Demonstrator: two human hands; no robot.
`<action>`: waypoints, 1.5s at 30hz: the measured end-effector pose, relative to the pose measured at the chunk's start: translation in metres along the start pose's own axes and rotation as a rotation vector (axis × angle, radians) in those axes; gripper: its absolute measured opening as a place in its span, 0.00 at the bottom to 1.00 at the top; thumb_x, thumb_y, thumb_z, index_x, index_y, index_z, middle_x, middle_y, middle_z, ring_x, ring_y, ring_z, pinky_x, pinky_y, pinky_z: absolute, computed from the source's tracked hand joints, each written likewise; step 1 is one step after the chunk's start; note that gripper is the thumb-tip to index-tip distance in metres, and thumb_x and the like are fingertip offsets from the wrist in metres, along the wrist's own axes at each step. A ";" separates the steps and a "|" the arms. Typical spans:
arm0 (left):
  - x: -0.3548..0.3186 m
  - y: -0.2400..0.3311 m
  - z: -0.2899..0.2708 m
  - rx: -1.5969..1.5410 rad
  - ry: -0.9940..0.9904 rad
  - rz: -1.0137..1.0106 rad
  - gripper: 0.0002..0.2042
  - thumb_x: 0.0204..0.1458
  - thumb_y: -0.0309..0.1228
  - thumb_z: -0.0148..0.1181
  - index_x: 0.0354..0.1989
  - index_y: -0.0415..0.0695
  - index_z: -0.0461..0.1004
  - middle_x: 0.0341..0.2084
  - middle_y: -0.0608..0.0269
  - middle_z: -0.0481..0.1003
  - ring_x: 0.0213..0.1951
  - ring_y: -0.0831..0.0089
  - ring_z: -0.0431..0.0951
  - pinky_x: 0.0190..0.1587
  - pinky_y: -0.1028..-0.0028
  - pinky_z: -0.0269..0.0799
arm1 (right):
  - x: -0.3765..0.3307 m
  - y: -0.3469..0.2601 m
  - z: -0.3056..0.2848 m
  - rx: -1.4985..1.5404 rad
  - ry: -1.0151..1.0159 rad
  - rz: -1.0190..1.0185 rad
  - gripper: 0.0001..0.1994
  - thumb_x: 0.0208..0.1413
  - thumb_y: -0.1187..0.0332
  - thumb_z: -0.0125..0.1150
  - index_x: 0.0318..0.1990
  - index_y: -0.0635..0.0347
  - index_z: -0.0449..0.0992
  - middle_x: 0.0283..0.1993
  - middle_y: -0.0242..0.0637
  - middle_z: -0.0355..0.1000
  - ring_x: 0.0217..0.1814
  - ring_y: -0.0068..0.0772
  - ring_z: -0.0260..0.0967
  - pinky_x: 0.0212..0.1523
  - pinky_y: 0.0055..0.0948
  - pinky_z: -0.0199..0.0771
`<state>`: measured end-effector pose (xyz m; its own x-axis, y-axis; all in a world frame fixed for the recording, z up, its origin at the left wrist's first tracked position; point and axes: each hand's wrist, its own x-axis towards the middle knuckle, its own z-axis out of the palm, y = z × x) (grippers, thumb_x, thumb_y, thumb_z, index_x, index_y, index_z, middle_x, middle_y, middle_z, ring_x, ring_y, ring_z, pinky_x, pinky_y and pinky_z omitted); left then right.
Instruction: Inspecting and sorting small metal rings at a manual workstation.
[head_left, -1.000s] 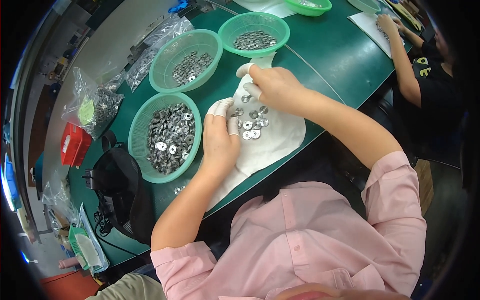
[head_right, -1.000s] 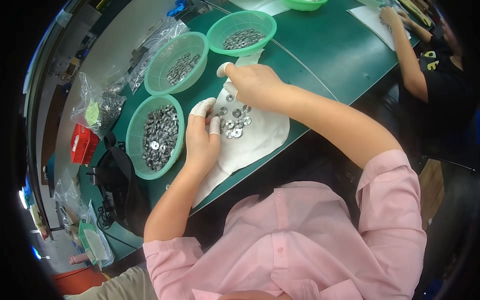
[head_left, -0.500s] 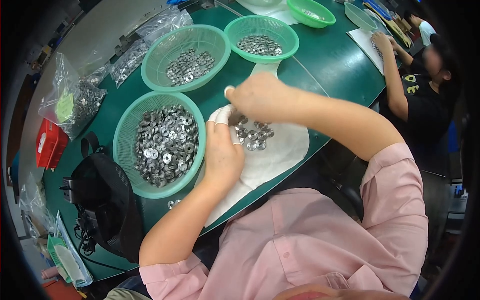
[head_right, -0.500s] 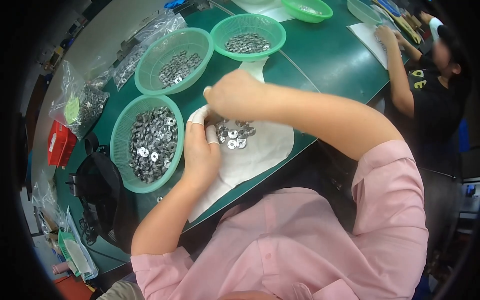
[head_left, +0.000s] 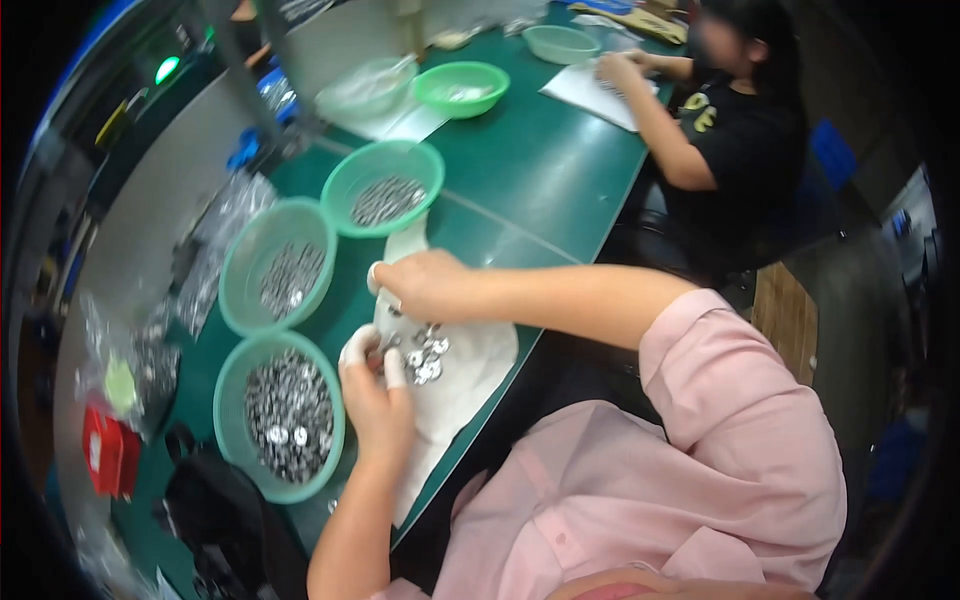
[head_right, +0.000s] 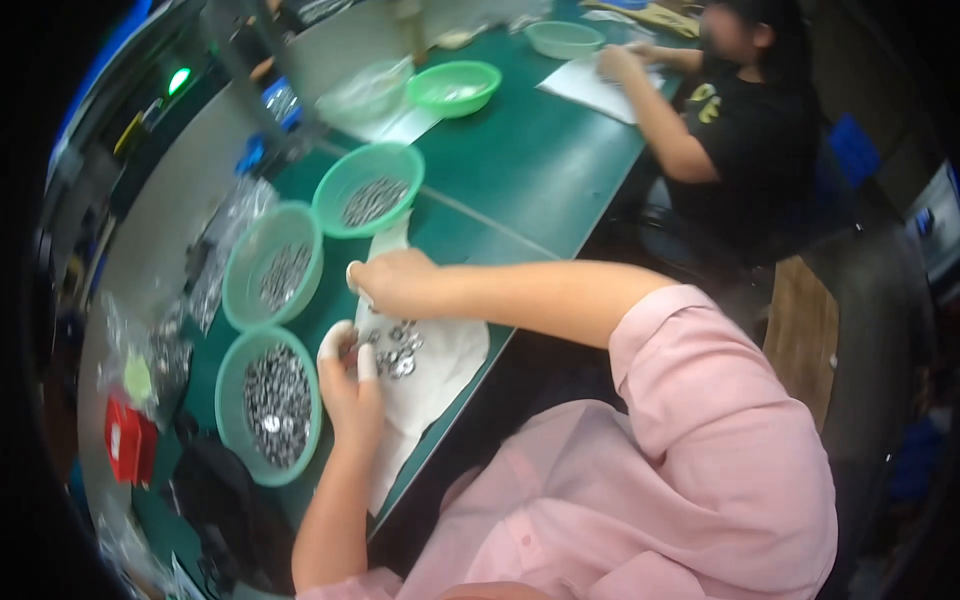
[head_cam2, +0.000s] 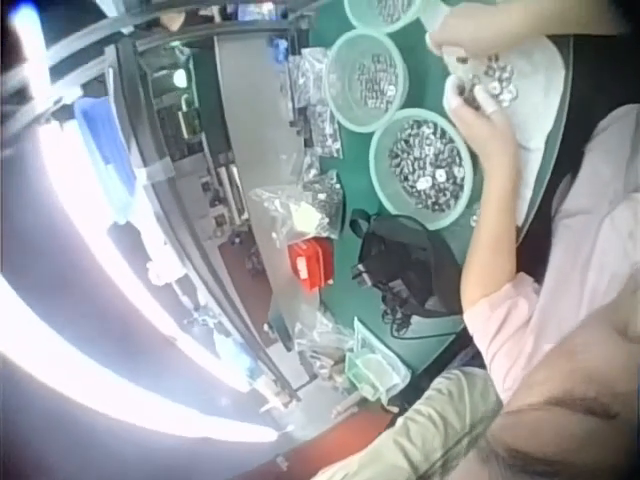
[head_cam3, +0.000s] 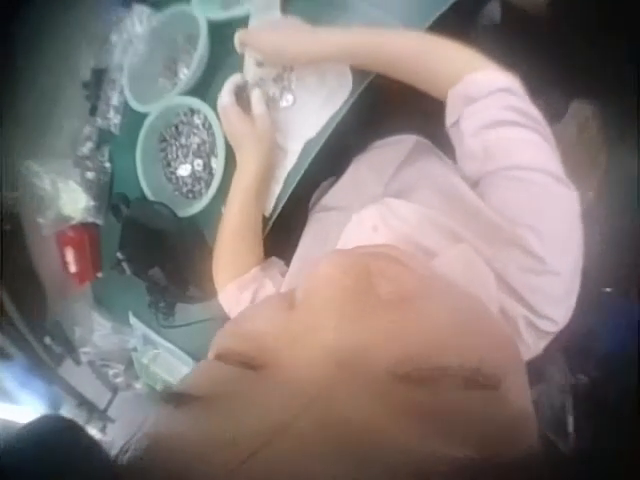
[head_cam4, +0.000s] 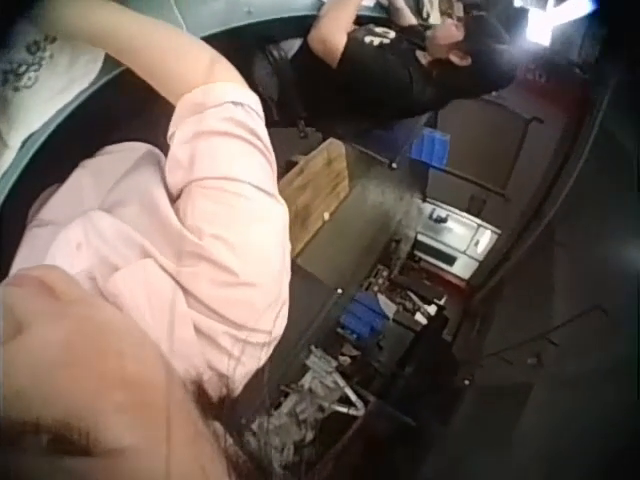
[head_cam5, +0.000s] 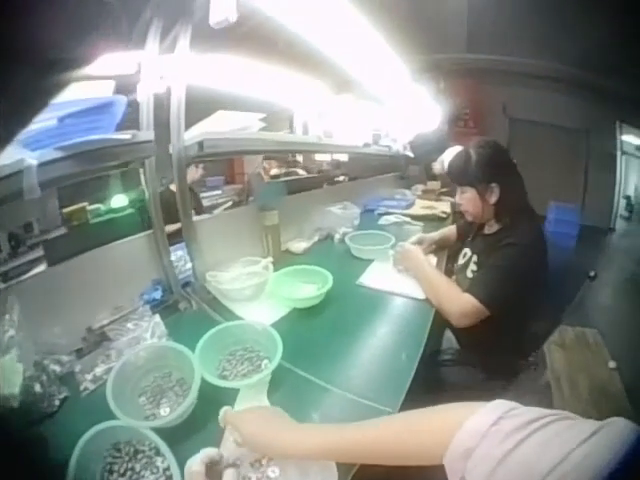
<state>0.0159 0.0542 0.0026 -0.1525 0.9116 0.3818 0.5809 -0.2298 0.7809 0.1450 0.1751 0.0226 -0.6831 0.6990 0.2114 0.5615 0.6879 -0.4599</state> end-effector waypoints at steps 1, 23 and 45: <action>-0.006 0.004 0.006 -0.004 -0.012 0.006 0.18 0.49 0.22 0.53 0.50 0.36 0.61 0.40 0.53 0.66 0.40 0.67 0.70 0.43 0.72 0.67 | -0.016 0.007 0.003 0.146 0.063 0.060 0.09 0.48 0.68 0.51 0.37 0.60 0.69 0.32 0.50 0.72 0.37 0.49 0.70 0.34 0.42 0.69; -0.042 0.068 0.003 -1.065 -0.581 -0.590 0.11 0.50 0.26 0.55 0.42 0.39 0.68 0.32 0.52 0.72 0.27 0.66 0.75 0.28 0.74 0.72 | -0.135 -0.038 -0.018 1.313 -0.008 0.244 0.09 0.58 0.71 0.41 0.42 0.63 0.65 0.35 0.34 0.68 0.36 0.19 0.65 0.37 0.21 0.67; 0.033 0.036 -0.037 -0.099 0.122 -0.005 0.16 0.49 0.21 0.52 0.48 0.40 0.67 0.47 0.58 0.67 0.47 0.72 0.69 0.46 0.75 0.65 | -0.054 0.006 -0.011 0.039 0.019 -0.061 0.07 0.52 0.68 0.49 0.38 0.56 0.67 0.26 0.41 0.71 0.28 0.46 0.68 0.28 0.39 0.65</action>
<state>0.0026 0.0634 0.0614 -0.2548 0.8657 0.4308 0.4996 -0.2636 0.8252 0.1906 0.1440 0.0182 -0.7061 0.6602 0.2560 0.5006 0.7212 -0.4788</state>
